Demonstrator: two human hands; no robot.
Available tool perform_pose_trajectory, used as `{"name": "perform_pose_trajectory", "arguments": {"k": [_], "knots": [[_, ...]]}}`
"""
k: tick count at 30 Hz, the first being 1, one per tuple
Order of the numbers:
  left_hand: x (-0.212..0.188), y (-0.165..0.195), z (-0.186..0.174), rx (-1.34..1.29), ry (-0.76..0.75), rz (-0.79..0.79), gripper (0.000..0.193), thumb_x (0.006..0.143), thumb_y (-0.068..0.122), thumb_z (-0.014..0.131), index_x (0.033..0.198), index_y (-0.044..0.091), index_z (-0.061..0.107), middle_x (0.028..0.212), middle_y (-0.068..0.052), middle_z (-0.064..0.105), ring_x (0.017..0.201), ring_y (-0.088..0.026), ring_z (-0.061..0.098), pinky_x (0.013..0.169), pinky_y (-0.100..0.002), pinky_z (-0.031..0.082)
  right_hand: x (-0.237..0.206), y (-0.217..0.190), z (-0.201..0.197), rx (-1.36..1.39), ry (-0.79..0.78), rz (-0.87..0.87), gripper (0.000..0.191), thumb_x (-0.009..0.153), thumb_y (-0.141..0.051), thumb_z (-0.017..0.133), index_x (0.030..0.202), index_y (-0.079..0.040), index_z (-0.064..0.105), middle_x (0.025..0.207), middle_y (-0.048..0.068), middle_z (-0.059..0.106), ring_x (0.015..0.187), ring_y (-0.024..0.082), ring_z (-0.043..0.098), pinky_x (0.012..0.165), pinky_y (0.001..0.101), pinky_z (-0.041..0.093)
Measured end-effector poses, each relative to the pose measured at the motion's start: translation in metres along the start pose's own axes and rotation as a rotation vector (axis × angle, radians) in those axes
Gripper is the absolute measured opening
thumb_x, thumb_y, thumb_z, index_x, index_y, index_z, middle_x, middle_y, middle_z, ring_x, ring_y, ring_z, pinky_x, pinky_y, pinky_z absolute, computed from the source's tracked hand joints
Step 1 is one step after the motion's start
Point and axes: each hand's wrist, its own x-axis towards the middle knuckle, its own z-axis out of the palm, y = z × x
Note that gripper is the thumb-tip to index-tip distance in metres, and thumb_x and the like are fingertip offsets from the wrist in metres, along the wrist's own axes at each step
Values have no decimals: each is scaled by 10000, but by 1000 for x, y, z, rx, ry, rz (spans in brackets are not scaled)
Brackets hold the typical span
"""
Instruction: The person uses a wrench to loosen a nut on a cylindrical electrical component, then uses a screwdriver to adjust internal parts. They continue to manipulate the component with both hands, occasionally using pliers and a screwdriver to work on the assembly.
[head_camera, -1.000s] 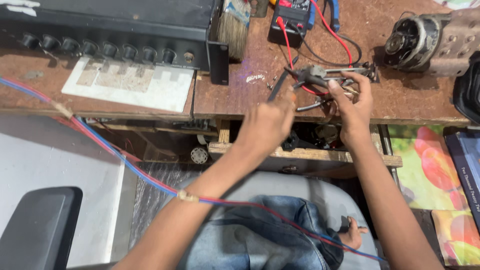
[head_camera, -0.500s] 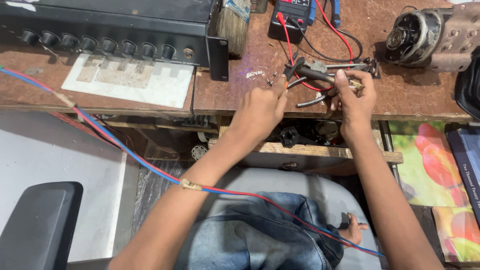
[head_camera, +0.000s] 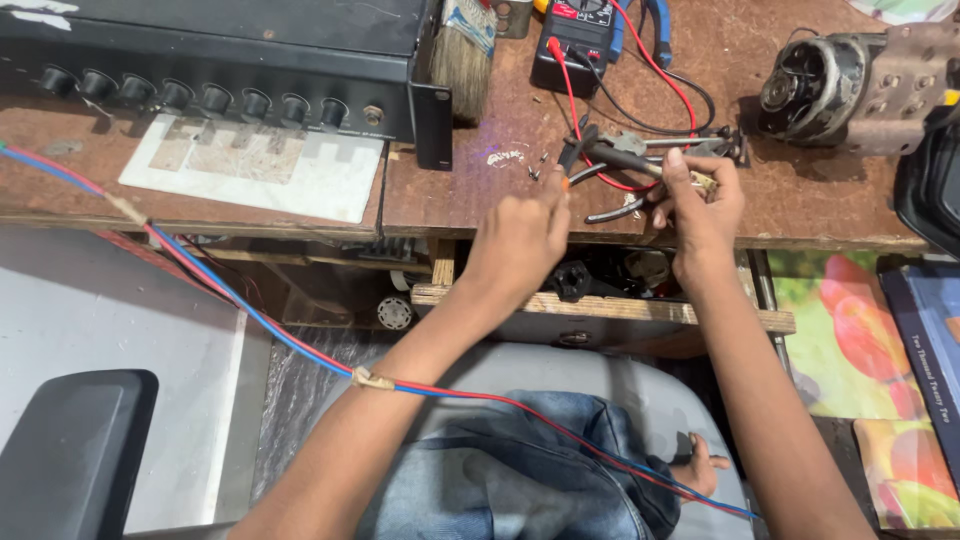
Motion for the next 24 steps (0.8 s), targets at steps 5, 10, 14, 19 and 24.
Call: {"name": "perform_pose_trajectory", "arguments": {"k": [5, 10, 14, 19, 24], "knots": [[0, 8, -4, 2, -39, 75, 396, 987, 194, 593, 1340, 22, 640, 621, -266, 635, 590, -441, 668, 619, -540, 553, 3, -2, 0, -19, -2, 3, 305, 1024, -288, 763, 1059, -64, 558, 810, 104, 677, 552, 118, 579, 492, 255, 436], [2, 0, 2, 70, -16, 43, 405, 989, 176, 589, 1355, 7, 630, 650, -261, 642, 642, -450, 673, 632, -563, 540, 4, -3, -1, -70, 11, 89, 351, 1009, -338, 745, 1026, -69, 519, 716, 119, 659, 470, 137, 548, 432, 267, 405], [1, -6, 8, 122, -7, 40, 415, 969, 182, 605, 1345, 10, 634, 627, -260, 635, 615, -442, 671, 621, -544, 550, 5, -6, 0, -68, 16, 160, 367, 1008, -338, 731, 1054, -43, 518, 719, 143, 680, 504, 168, 616, 430, 285, 444], [4, -7, 6, 91, -45, 29, 428, 968, 171, 588, 1350, -20, 616, 644, -261, 651, 613, -444, 676, 623, -542, 552, 1, -16, -12, -12, -199, 98, 484, 902, -118, 777, 1275, -94, 469, 889, 118, 703, 689, 160, 729, 547, 287, 583], [0, 1, 8, 17, -51, 74, 413, 1000, 165, 563, 1362, -29, 598, 752, -251, 677, 581, -401, 694, 598, -513, 574, -3, -11, -12, -75, -217, 47, 500, 906, 15, 796, 1317, -51, 519, 928, 129, 688, 707, 156, 689, 533, 272, 521]]}}
